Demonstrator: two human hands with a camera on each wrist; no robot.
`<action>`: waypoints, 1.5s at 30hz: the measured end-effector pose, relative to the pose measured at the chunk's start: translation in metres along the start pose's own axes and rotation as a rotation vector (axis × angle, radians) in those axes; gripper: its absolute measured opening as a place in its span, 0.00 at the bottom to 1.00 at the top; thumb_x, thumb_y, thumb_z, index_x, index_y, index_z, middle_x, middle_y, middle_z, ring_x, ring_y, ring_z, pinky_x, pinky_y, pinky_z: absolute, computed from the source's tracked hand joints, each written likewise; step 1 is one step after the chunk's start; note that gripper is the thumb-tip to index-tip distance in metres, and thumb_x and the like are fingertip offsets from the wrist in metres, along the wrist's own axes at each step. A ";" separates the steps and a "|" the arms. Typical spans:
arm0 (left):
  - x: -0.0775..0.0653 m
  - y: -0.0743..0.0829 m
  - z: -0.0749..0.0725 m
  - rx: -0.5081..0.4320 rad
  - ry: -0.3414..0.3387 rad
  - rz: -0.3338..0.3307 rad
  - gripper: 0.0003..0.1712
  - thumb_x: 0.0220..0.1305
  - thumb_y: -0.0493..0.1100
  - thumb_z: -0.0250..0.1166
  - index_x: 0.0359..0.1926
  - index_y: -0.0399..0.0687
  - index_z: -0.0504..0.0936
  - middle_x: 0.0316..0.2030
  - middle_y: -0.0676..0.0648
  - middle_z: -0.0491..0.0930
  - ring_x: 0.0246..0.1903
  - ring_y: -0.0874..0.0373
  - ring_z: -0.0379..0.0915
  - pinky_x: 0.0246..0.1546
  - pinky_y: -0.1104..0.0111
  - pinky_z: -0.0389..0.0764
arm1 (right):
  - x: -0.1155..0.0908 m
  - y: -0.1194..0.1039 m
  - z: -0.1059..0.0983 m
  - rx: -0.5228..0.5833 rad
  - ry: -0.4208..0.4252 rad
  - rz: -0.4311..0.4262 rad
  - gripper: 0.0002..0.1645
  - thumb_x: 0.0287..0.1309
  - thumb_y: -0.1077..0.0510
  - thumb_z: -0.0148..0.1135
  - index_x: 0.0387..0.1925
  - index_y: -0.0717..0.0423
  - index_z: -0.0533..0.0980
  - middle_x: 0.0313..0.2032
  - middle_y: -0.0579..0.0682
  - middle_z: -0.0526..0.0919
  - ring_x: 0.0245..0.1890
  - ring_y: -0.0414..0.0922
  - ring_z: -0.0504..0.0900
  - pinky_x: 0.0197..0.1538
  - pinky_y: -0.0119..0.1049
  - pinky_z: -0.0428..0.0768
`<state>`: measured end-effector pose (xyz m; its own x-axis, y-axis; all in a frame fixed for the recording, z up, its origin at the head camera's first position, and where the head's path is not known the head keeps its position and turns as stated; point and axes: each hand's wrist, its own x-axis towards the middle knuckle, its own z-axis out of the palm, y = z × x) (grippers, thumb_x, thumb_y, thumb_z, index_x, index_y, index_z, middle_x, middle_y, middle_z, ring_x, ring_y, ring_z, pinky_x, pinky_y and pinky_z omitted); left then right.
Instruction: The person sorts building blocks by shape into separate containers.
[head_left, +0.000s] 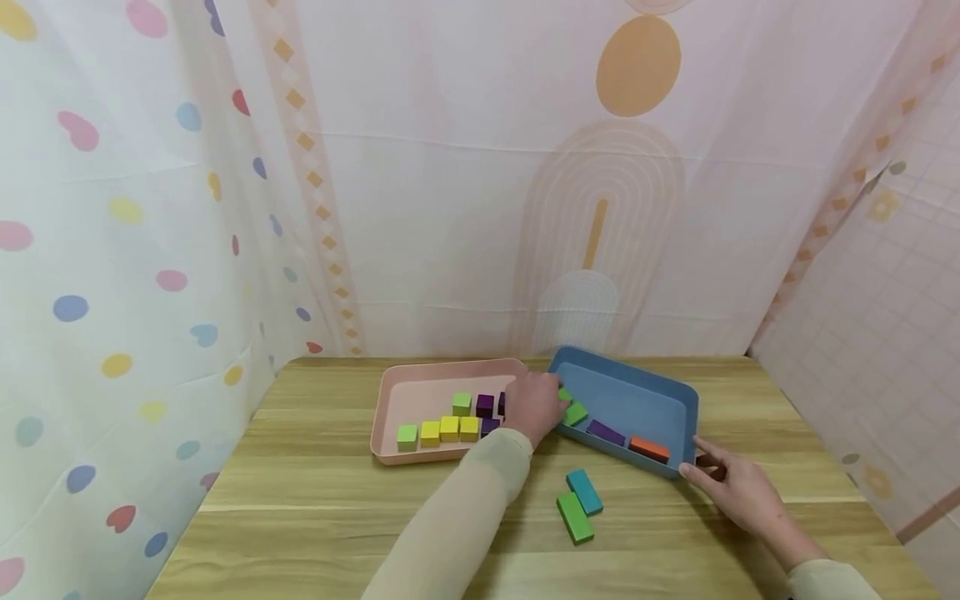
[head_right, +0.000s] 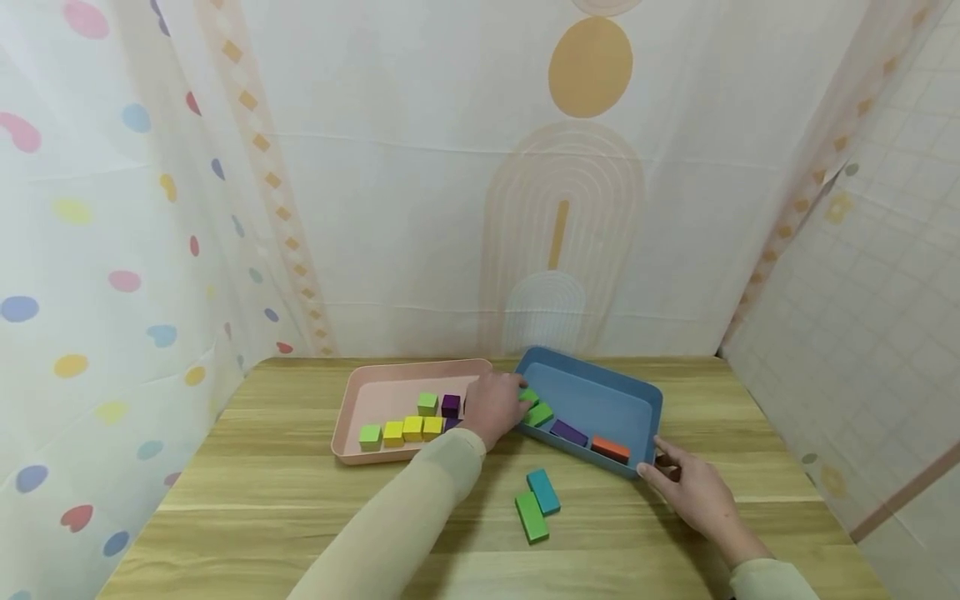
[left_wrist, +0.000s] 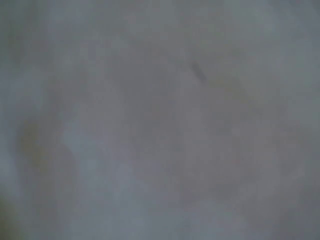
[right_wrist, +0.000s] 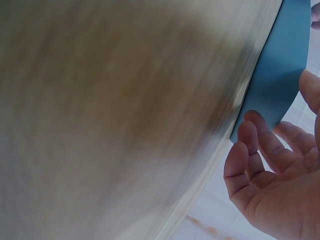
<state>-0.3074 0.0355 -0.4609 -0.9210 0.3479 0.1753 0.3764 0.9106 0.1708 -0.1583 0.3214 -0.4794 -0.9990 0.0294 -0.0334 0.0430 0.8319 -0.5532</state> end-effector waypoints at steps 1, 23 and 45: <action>-0.002 0.001 -0.002 0.009 0.005 0.024 0.18 0.63 0.59 0.67 0.51 0.62 0.87 0.41 0.56 0.87 0.34 0.57 0.78 0.27 0.62 0.77 | 0.000 0.000 0.000 0.001 0.001 0.000 0.46 0.65 0.37 0.60 0.70 0.65 0.64 0.50 0.64 0.82 0.42 0.52 0.83 0.36 0.43 0.81; -0.144 -0.002 0.008 -0.023 -0.268 0.488 0.39 0.56 0.80 0.54 0.59 0.65 0.78 0.47 0.57 0.78 0.42 0.61 0.64 0.28 0.69 0.71 | -0.002 -0.001 -0.002 -0.015 0.003 -0.011 0.45 0.66 0.38 0.59 0.70 0.67 0.63 0.51 0.66 0.81 0.42 0.54 0.83 0.38 0.46 0.82; -0.136 0.003 -0.009 -0.102 -0.182 0.471 0.25 0.60 0.68 0.64 0.55 0.67 0.81 0.50 0.57 0.78 0.42 0.62 0.64 0.30 0.72 0.70 | -0.001 0.000 0.000 -0.015 0.013 -0.025 0.45 0.66 0.38 0.59 0.70 0.66 0.64 0.50 0.64 0.82 0.40 0.51 0.83 0.35 0.42 0.80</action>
<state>-0.1800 -0.0116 -0.4759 -0.6486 0.7562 0.0859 0.7538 0.6228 0.2095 -0.1574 0.3213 -0.4792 -0.9998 0.0153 -0.0092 0.0178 0.8408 -0.5410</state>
